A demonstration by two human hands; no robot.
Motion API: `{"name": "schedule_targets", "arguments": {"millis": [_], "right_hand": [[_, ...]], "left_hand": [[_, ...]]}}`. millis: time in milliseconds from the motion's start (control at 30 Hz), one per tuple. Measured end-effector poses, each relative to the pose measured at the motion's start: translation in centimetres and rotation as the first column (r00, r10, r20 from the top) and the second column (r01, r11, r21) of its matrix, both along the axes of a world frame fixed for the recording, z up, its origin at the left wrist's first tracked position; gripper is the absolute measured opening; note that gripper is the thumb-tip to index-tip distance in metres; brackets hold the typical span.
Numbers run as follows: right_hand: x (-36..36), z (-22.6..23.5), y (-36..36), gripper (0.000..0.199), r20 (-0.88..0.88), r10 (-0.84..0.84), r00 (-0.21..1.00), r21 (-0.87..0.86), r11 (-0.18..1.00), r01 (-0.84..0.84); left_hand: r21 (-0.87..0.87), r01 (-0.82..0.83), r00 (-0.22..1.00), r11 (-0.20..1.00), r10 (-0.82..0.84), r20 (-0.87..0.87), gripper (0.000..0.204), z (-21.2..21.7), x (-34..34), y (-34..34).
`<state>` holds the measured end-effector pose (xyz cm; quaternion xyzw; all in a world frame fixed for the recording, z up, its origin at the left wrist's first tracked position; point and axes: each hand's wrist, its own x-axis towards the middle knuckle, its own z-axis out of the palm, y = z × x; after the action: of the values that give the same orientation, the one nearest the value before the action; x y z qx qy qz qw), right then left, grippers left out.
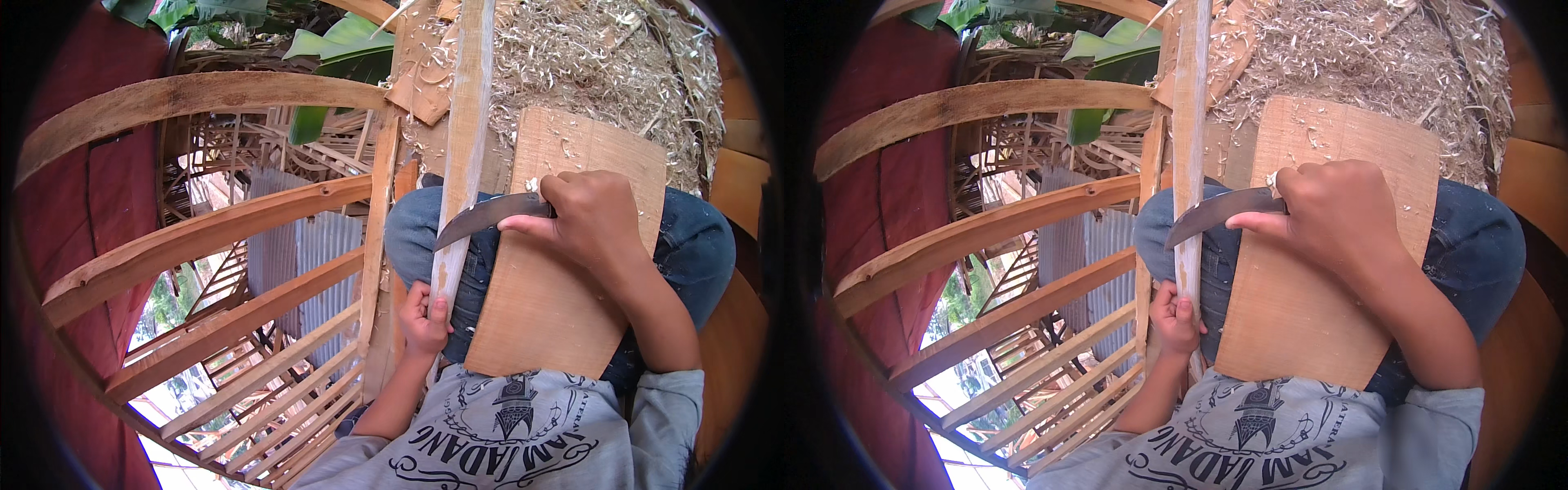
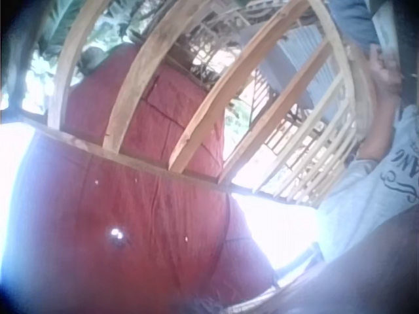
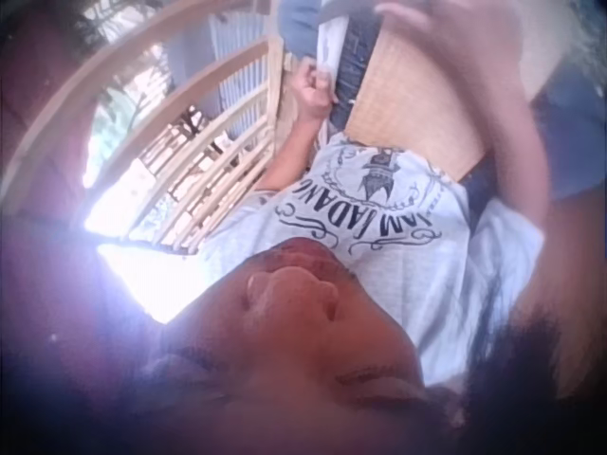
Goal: The person sits cross-legged on a wooden floor and uses a curved knife to shave and shape a long, thin piece of wood. They hold the wood with their left hand and repeatedly scrape the surface with the knife in their right hand, creating wood shavings.
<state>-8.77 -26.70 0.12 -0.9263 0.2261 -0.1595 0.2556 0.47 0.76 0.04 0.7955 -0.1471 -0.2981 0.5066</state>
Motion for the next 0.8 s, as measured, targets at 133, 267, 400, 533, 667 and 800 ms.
{"name": "schedule_targets", "arguments": {"millis": [133, 267, 400, 533, 667, 800], "right_hand": [[0.0, -0.1, -0.2, 0.06, 0.009, -0.032, 0.999, 0.0, 0.999, 0.032], [0.0, -0.2, -0.9, 0.061, 0.007, -0.105, 0.994, -0.019, 0.994, 0.105], [-0.8, -0.9, -6.3, 0.068, -0.082, -0.465, 0.882, 0.131, 0.872, 0.472], [-3.9, -1.8, -10.4, 0.071, -0.014, -0.601, 0.799, 0.135, 0.791, 0.597], [-1.9, 2.0, -4.0, 0.06, -0.072, -0.28, 0.957, 0.139, 0.948, 0.288], [-0.3, 0.7, 0.6, 0.066, -0.105, 0.043, 0.994, 0.097, 0.995, -0.033]], "left_hand": [[-0.008, -0.003, 1.0, 1.0, 0.003, 0.013, 0.029, 0.1, 0.0, -0.2], [0.011, 0.006, 0.999, 1.0, -0.007, 0.036, 0.029, -0.1, 0.0, 0.0], [-0.012, 0.011, 0.999, 1.0, -0.01, 0.047, 0.03, -0.2, 0.1, 0.0], [0.015, 0.014, 0.997, 1.0, -0.015, 0.072, 0.033, -0.2, 0.1, -0.1], [0.046, 0.007, 0.992, 0.999, -0.013, 0.122, 0.036, -0.3, -0.1, 0.0], [0.11, 0.0, 0.984, 0.994, -0.019, 0.179, 0.038, -0.2, -0.3, -0.1]]}}
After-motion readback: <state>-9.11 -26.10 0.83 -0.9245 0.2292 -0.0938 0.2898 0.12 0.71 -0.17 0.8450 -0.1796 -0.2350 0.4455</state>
